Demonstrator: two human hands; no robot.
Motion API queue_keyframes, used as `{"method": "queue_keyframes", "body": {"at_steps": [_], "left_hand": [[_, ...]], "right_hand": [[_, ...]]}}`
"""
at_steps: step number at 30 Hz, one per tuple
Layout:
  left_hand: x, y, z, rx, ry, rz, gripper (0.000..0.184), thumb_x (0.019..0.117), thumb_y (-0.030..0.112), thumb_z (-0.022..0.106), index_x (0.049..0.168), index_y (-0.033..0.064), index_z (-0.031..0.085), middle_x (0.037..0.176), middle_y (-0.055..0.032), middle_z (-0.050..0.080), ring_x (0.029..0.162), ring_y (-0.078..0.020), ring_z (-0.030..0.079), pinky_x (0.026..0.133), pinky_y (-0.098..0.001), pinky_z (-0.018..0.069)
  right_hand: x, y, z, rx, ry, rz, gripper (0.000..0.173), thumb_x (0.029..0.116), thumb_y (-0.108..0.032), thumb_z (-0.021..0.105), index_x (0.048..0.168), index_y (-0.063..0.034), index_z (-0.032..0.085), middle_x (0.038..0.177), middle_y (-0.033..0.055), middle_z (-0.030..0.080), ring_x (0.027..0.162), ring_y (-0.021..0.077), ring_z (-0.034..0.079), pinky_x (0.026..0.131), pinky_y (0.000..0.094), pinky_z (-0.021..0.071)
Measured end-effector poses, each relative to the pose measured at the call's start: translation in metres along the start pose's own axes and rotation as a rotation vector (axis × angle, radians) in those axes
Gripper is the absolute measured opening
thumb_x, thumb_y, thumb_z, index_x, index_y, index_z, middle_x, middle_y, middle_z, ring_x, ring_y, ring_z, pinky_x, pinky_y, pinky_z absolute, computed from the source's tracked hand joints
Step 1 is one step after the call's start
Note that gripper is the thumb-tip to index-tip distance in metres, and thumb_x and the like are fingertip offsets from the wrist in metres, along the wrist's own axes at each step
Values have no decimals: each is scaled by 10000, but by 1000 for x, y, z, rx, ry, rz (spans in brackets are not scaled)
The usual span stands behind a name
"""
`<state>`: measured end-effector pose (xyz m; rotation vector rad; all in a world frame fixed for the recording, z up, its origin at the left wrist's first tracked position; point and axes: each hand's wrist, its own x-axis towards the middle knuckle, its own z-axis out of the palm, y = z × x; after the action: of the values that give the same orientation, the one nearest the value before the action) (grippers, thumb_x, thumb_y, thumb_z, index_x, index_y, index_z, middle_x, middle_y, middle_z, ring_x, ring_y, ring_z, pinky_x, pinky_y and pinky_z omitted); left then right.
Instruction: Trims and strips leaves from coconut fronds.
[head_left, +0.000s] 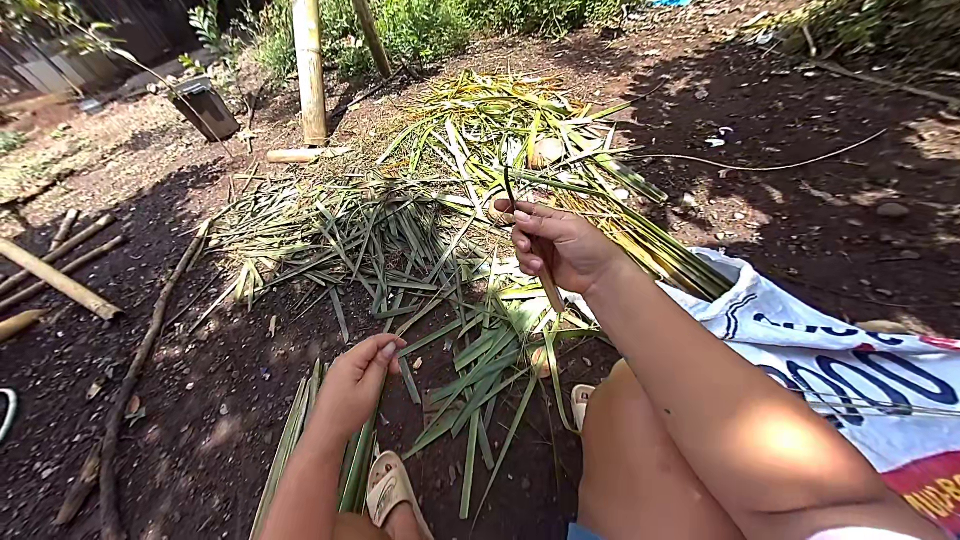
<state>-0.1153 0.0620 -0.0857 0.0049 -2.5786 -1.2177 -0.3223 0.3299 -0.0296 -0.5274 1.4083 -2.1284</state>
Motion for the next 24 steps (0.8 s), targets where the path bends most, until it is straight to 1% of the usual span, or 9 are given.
{"method": "queue_keyframes", "body": {"at_steps": [3,5,8,9,13,16,19,21,24], "left_hand": [[2,5,4,-11,-11,-11,285,1081,213,466,1116,108,729,813,116,672,741,48,605,721,-140,507],[3,7,4,-20,-40,-33,285,1082,210,461,1124,107,723,805,122,661,720,56,587,700,-126,490],[4,7,1,-90,-89,-94,272,1084,199,459,1128,111,712,766,136,614,616,60,488,590,-120,409],[4,6,-2,-122,-107,-114,268,1083,193,460,1127,111,712,754,137,605,594,57,467,568,-124,392],[-1,1,-13,-156,-162,-178,264,1074,180,466,1118,121,719,736,133,601,590,44,479,565,-133,404],[-3,-2,-23,-164,-164,-203,265,1071,189,470,1107,131,726,721,133,593,564,43,453,537,-132,377],[-4,-7,-33,-162,-175,-219,265,1063,180,469,1094,126,726,721,128,594,579,37,482,555,-132,407],[-6,-11,-41,-138,-181,-242,265,1062,186,469,1085,130,727,723,130,597,581,40,485,560,-136,409],[-11,-21,-54,-150,-188,-285,262,1055,186,473,1083,136,728,707,128,585,548,42,452,524,-130,379]], "right_hand": [[1,10,18,-19,-64,92,314,1096,-205,439,1352,-110,593,665,-11,507,463,51,469,444,200,463],[1,13,22,-27,-70,107,309,1097,-192,439,1345,-100,599,670,-11,510,464,48,470,443,193,460],[3,9,16,-28,-26,89,299,1093,-189,451,1341,-109,597,657,-19,500,456,41,458,432,184,446],[3,7,13,-28,-4,79,292,1095,-191,450,1331,-113,602,654,-22,501,451,36,456,425,179,444],[2,0,5,-39,39,52,301,1097,-195,438,1333,-107,602,668,-26,502,458,30,452,428,171,438],[4,-2,2,-49,35,62,289,1093,-167,434,1312,-92,607,662,-33,502,462,32,463,430,178,445],[4,-2,2,-66,25,56,295,1093,-164,441,1327,-85,603,673,-29,511,466,34,471,432,177,449],[7,-6,-3,-60,44,43,285,1097,-153,424,1313,-79,594,668,-35,506,468,32,471,440,177,449],[12,-11,-18,-37,92,28,278,1101,-167,413,1302,-100,592,672,-47,503,476,26,475,451,173,456]]}}
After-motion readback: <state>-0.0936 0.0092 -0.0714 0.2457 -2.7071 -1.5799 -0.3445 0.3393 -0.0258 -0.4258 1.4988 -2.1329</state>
